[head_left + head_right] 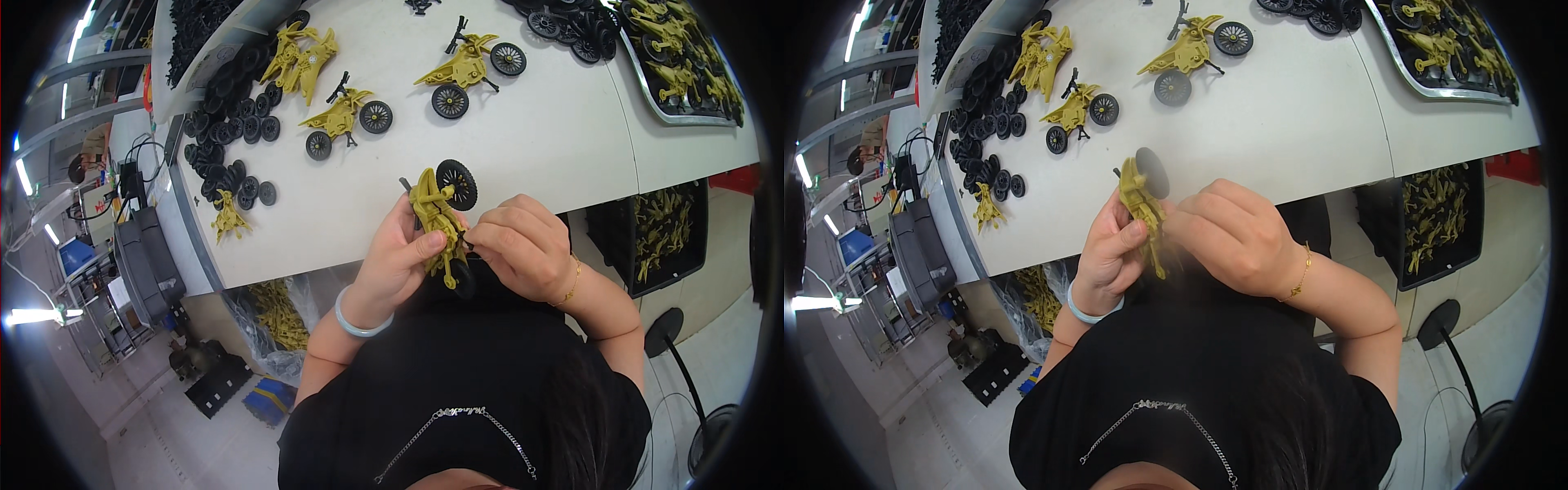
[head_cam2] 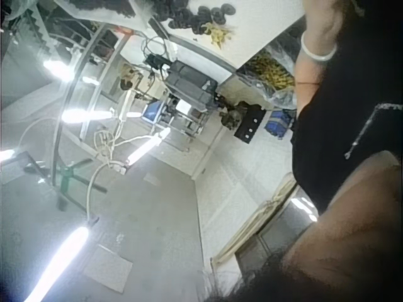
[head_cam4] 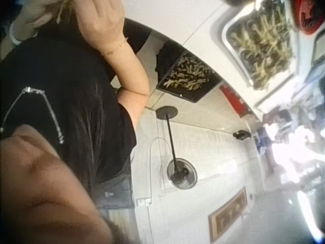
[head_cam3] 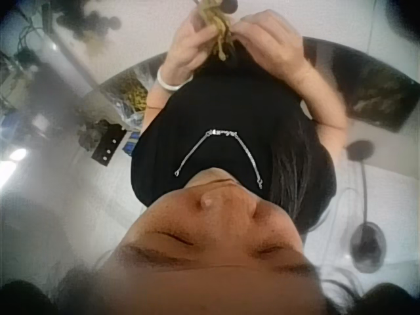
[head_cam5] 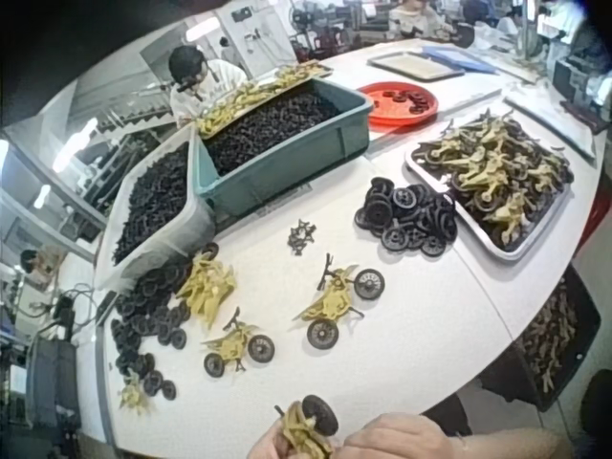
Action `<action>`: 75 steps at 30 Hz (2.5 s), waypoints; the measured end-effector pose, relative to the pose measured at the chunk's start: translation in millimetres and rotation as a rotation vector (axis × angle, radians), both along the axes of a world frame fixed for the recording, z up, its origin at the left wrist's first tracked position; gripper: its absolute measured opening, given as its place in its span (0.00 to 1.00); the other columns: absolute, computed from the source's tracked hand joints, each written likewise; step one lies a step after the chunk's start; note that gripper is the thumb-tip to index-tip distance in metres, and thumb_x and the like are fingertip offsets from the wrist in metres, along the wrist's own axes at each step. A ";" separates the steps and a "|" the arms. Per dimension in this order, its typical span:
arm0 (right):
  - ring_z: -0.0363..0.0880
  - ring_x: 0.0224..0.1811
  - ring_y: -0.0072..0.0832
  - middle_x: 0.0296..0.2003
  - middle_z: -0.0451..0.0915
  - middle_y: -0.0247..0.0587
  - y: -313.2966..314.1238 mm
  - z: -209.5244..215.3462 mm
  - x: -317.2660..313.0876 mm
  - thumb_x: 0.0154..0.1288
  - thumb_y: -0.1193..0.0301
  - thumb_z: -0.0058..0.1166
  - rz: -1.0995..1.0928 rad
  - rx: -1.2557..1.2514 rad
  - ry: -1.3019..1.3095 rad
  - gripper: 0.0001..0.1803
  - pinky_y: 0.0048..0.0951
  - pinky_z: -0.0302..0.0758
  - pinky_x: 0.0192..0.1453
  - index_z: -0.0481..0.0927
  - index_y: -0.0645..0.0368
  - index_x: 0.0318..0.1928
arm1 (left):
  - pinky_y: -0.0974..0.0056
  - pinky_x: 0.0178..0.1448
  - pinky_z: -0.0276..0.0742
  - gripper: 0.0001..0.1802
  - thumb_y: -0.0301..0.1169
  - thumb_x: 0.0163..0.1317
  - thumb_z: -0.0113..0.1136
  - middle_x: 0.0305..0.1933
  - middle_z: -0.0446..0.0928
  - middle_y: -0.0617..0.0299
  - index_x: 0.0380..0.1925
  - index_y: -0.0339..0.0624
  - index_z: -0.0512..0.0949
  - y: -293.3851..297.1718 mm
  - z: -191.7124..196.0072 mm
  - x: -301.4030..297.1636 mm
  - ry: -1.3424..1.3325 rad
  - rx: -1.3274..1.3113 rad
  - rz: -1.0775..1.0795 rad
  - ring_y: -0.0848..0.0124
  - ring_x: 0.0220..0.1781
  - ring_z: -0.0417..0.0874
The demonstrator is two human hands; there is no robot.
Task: The person assembles plastic toy motorcycles by hand, snapping plastic wheels and motorcycle frame parts together at a factory workstation.
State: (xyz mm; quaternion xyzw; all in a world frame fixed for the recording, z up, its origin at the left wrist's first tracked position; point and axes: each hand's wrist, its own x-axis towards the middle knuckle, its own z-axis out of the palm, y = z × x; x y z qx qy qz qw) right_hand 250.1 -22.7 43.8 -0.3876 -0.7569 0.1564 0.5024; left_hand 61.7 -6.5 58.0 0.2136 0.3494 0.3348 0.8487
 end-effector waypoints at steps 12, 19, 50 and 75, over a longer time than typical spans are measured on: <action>0.74 0.27 0.32 0.30 0.76 0.38 2.1 1.0 6.0 0.42 0.78 0.58 -0.034 -0.005 -0.067 0.14 0.28 0.74 0.32 0.78 0.62 0.35 | 0.60 0.58 0.75 0.27 0.27 0.61 0.62 0.47 0.74 0.53 0.56 0.36 0.60 0.8 -4.1 4.1 -0.029 0.044 0.020 0.65 0.51 0.78; 0.74 0.29 0.32 0.30 0.76 0.38 4.2 -0.2 9.1 0.42 0.79 0.62 0.014 -0.131 -0.055 0.16 0.28 0.73 0.33 0.78 0.62 0.36 | 0.57 0.55 0.79 0.28 0.30 0.62 0.62 0.49 0.72 0.53 0.57 0.38 0.58 0.1 -1.8 7.0 0.040 0.039 0.049 0.63 0.49 0.80; 0.75 0.30 0.33 0.29 0.77 0.35 6.8 -3.7 9.9 0.41 0.81 0.63 0.004 -0.233 0.052 0.14 0.31 0.73 0.34 0.78 0.58 0.33 | 0.54 0.58 0.78 0.32 0.21 0.61 0.60 0.53 0.71 0.52 0.62 0.37 0.56 2.0 -0.4 5.6 0.035 0.011 0.012 0.61 0.53 0.78; 0.78 0.29 0.30 0.31 0.76 0.37 -12.4 -8.8 -14.0 0.38 0.80 0.64 -0.101 -0.174 0.056 0.15 0.27 0.76 0.28 0.76 0.58 0.31 | 0.60 0.58 0.76 0.25 0.21 0.64 0.55 0.51 0.73 0.52 0.59 0.42 0.60 -7.8 -10.4 8.5 0.031 0.116 0.183 0.62 0.54 0.77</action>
